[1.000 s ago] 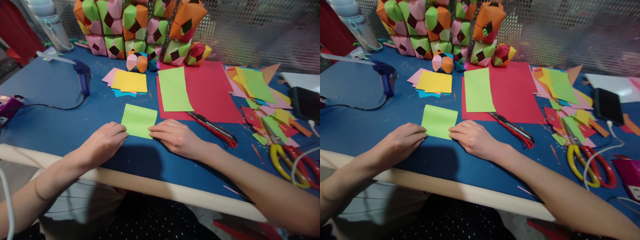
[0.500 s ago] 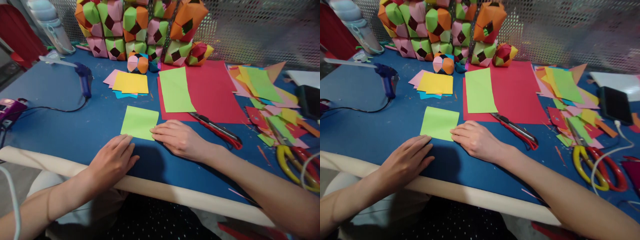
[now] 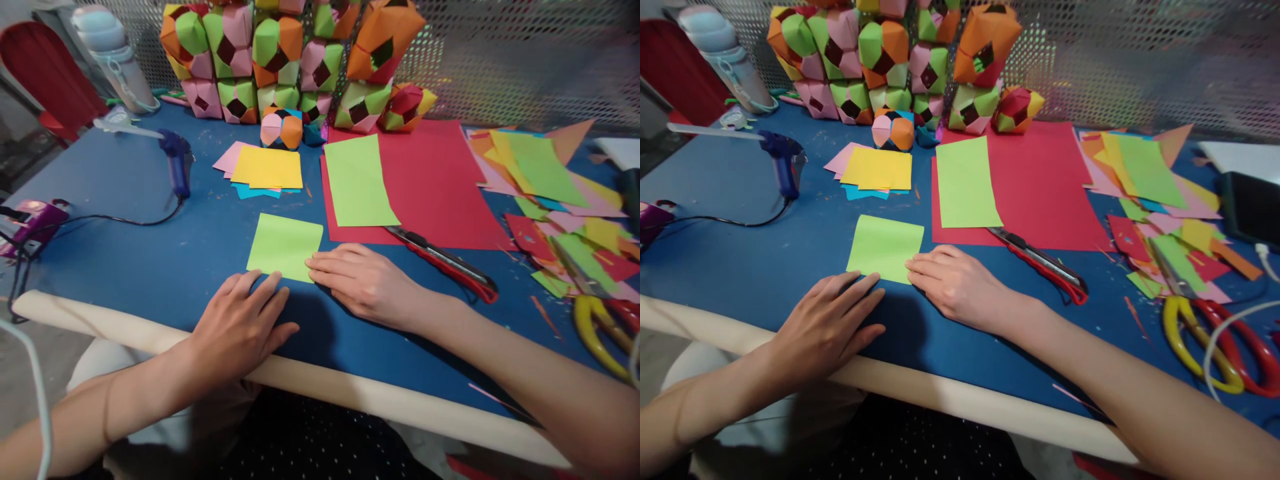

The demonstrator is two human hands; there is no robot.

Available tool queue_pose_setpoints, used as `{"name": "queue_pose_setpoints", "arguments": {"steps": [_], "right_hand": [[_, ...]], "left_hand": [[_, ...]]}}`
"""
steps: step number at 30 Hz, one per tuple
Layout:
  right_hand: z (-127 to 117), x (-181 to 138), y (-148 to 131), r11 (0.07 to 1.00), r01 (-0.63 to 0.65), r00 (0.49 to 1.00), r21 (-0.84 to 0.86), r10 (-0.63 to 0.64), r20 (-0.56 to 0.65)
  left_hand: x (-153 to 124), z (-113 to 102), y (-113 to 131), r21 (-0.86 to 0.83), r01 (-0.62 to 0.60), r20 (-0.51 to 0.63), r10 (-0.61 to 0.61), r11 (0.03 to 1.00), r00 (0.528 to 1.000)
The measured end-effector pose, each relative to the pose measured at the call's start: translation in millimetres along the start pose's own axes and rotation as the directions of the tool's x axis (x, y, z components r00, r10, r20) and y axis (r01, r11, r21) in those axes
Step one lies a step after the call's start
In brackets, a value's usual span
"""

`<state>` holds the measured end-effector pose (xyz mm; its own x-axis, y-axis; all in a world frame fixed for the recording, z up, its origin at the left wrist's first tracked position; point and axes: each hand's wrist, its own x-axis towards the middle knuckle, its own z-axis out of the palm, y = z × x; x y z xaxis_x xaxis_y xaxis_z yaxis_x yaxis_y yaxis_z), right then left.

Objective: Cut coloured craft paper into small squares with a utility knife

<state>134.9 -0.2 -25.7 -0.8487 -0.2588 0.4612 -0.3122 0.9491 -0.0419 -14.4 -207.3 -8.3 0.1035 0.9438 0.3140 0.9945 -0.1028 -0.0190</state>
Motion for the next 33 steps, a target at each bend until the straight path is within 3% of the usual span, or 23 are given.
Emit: {"name": "queue_pose_setpoints", "arguments": {"steps": [5,11,18,24,33], "right_hand": [[-3,1,1,1.000,0.017,0.999,-0.011,-0.017,0.036],[-5,-2,-3,0.993,0.069,0.993,-0.091,-0.059,0.101],[-8,-5,-11,0.983,0.080,0.983,-0.166,-0.050,0.179],[-15,-6,-6,0.991,0.027,0.978,-0.131,0.001,0.208],[-13,-3,-1,0.995,-0.079,0.983,-0.067,0.089,0.158]], "left_hand": [[5,-2,5,0.042,0.000,0.056,-0.003,0.999,0.998],[17,7,22,0.098,0.017,0.001,-0.017,0.995,1.000],[31,8,29,0.074,0.129,0.194,-0.141,0.989,0.971],[31,9,29,0.069,0.159,0.182,-0.170,0.985,0.969],[28,9,29,0.041,0.188,0.159,-0.192,0.981,0.968]]}}
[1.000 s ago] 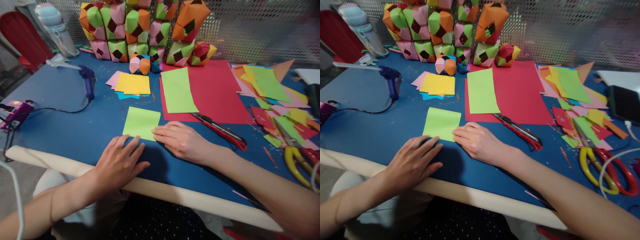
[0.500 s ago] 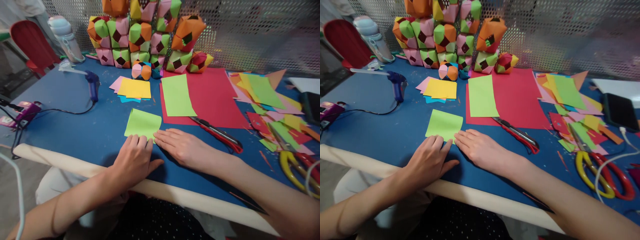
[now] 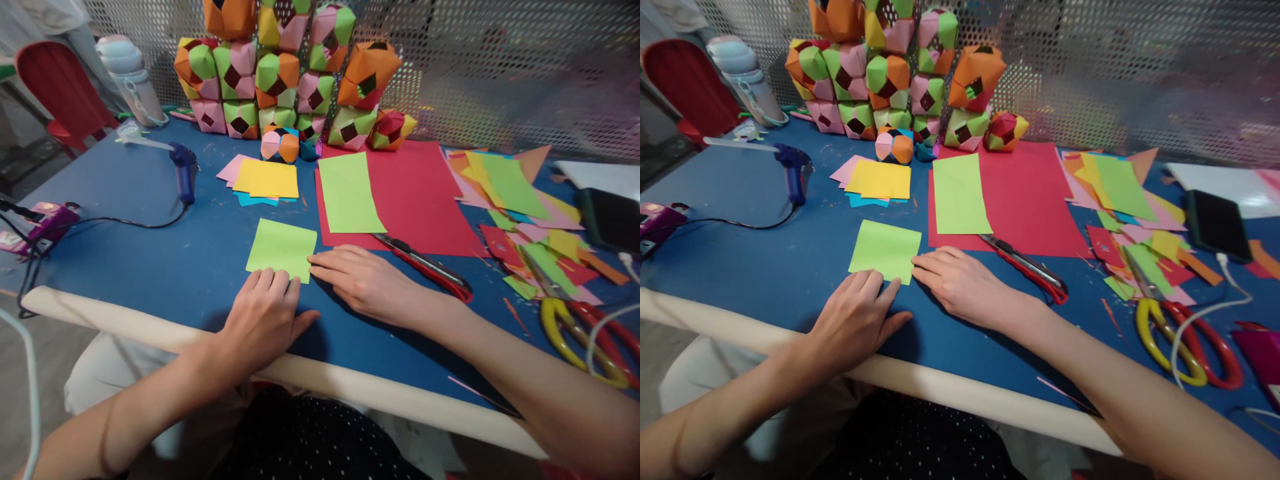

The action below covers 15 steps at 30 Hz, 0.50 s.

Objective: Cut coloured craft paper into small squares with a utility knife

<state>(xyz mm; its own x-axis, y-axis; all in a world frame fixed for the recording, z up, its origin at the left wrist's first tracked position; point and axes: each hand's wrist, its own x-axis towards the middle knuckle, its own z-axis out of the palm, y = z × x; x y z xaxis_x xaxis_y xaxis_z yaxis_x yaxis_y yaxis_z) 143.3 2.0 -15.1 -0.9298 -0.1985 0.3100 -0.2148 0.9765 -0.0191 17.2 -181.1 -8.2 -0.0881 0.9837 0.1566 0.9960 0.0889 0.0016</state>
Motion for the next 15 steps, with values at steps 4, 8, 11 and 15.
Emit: {"name": "queue_pose_setpoints", "arguments": {"steps": [4,8,11,15], "right_hand": [[2.6,0.5,2.3,1.000,-0.015,0.999,-0.017,0.015,0.028],[2.4,-0.1,3.1,1.000,-0.002,1.000,-0.024,0.003,0.025],[1.9,-0.3,2.8,0.999,0.013,1.000,-0.036,-0.012,0.022],[1.5,0.4,2.2,0.999,0.021,1.000,-0.050,-0.020,0.018]], "left_hand": [[1.1,-1.8,0.3,-0.002,0.017,0.025,-0.017,1.000,1.000],[1.3,-1.9,0.7,0.009,0.010,0.026,-0.010,1.000,1.000],[0.6,-1.7,0.3,0.015,0.002,0.021,-0.002,1.000,1.000],[0.5,-1.8,-1.4,0.015,-0.006,0.016,0.006,1.000,1.000]]}}
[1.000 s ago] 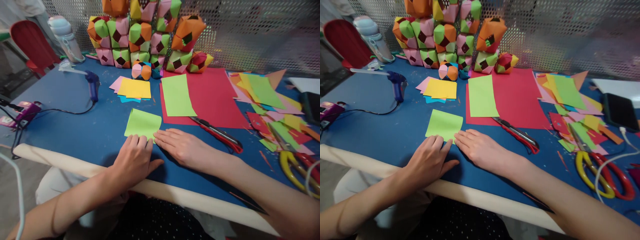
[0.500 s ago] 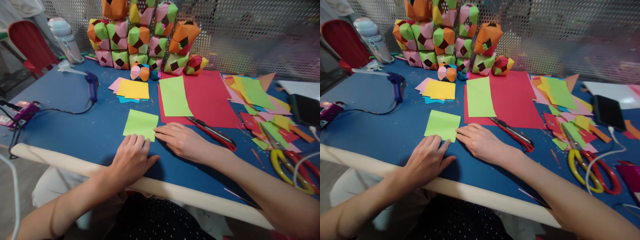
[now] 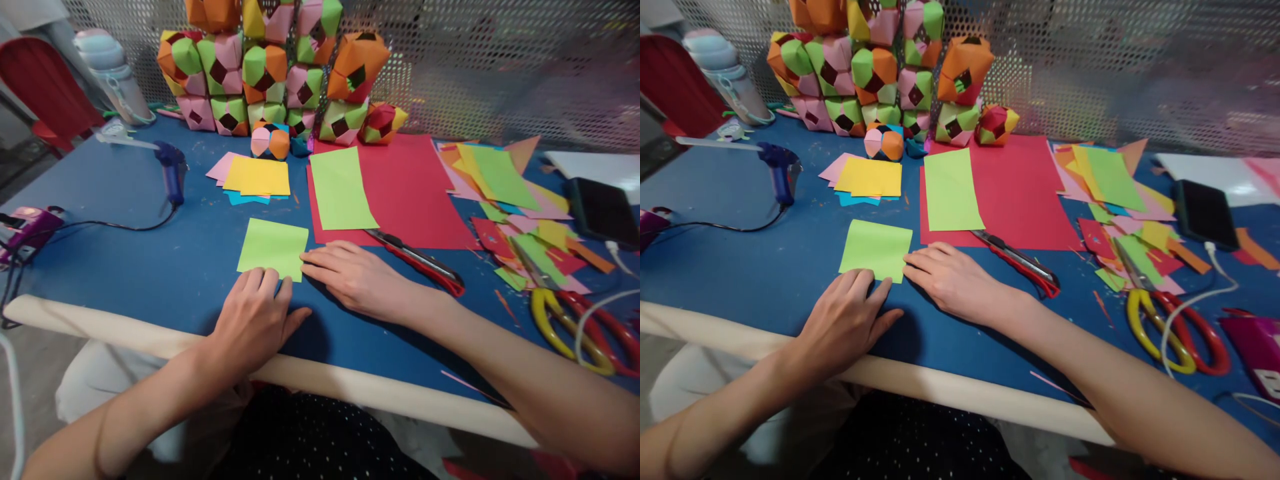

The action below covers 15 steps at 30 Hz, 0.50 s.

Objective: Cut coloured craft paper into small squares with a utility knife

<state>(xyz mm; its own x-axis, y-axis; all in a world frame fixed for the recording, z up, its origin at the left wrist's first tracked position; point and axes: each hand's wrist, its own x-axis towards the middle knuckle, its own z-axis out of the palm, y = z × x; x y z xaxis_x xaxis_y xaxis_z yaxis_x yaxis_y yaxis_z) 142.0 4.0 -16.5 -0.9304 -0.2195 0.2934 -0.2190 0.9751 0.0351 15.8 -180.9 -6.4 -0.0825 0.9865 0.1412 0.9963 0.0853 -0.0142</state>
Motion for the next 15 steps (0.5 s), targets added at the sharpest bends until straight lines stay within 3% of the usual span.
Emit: {"name": "queue_pose_setpoints", "arguments": {"steps": [8,15], "right_hand": [[0,-2,1,0.998,-0.026,1.000,0.065,0.026,0.000],[-5,14,-13,0.968,-0.042,0.975,0.248,0.094,-0.203]], "left_hand": [[0,0,2,0.016,-0.005,0.011,0.005,1.000,1.000],[2,0,6,0.021,0.012,-0.013,-0.012,1.000,1.000]]}}
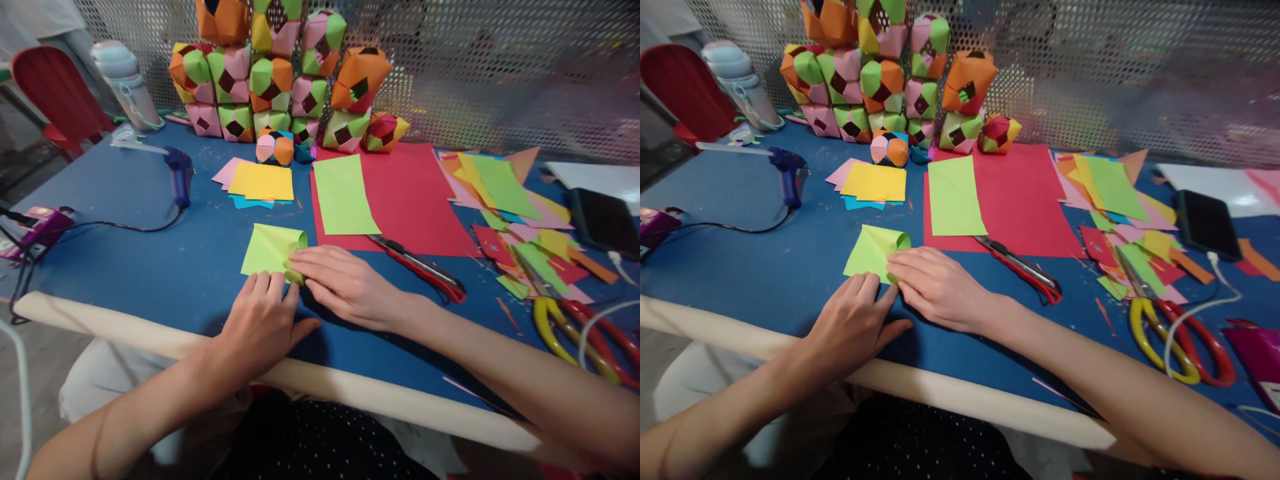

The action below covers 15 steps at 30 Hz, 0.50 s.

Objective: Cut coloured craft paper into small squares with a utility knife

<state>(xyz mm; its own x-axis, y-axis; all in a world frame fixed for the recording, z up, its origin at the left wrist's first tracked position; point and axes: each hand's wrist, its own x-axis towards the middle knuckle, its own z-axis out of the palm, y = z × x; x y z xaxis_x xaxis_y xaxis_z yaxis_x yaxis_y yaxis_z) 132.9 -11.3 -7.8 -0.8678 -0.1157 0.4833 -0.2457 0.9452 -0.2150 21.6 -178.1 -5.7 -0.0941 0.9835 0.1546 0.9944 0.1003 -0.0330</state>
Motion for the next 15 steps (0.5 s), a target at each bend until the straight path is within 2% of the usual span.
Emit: {"name": "queue_pose_setpoints", "arguments": {"steps": [4,6,8,10,12,15], "right_hand": [[2,13,-11,0.999,0.026,0.995,-0.048,-0.030,-0.092],[7,18,-14,0.999,0.027,0.995,0.024,-0.025,-0.099],[14,24,-14,0.981,0.024,1.000,0.194,-0.022,-0.017],[22,30,-11,0.928,-0.040,0.991,0.372,-0.012,0.136],[27,36,-6,0.864,-0.151,0.957,0.481,0.005,0.290],[30,41,4,0.814,-0.259,0.906,0.520,0.018,0.424]], "left_hand": [[-1,5,1,-0.017,0.002,-0.065,-0.003,1.000,0.998],[-2,9,1,-0.040,-0.002,-0.132,-0.004,0.999,0.991],[-3,12,0,-0.074,-0.013,-0.207,-0.002,0.997,0.978],[-3,14,-1,-0.101,-0.029,-0.237,0.004,0.994,0.972],[-4,13,-2,-0.101,-0.021,-0.192,0.001,0.995,0.981],[-5,10,-2,-0.084,0.011,-0.098,-0.019,0.996,0.995]]}}
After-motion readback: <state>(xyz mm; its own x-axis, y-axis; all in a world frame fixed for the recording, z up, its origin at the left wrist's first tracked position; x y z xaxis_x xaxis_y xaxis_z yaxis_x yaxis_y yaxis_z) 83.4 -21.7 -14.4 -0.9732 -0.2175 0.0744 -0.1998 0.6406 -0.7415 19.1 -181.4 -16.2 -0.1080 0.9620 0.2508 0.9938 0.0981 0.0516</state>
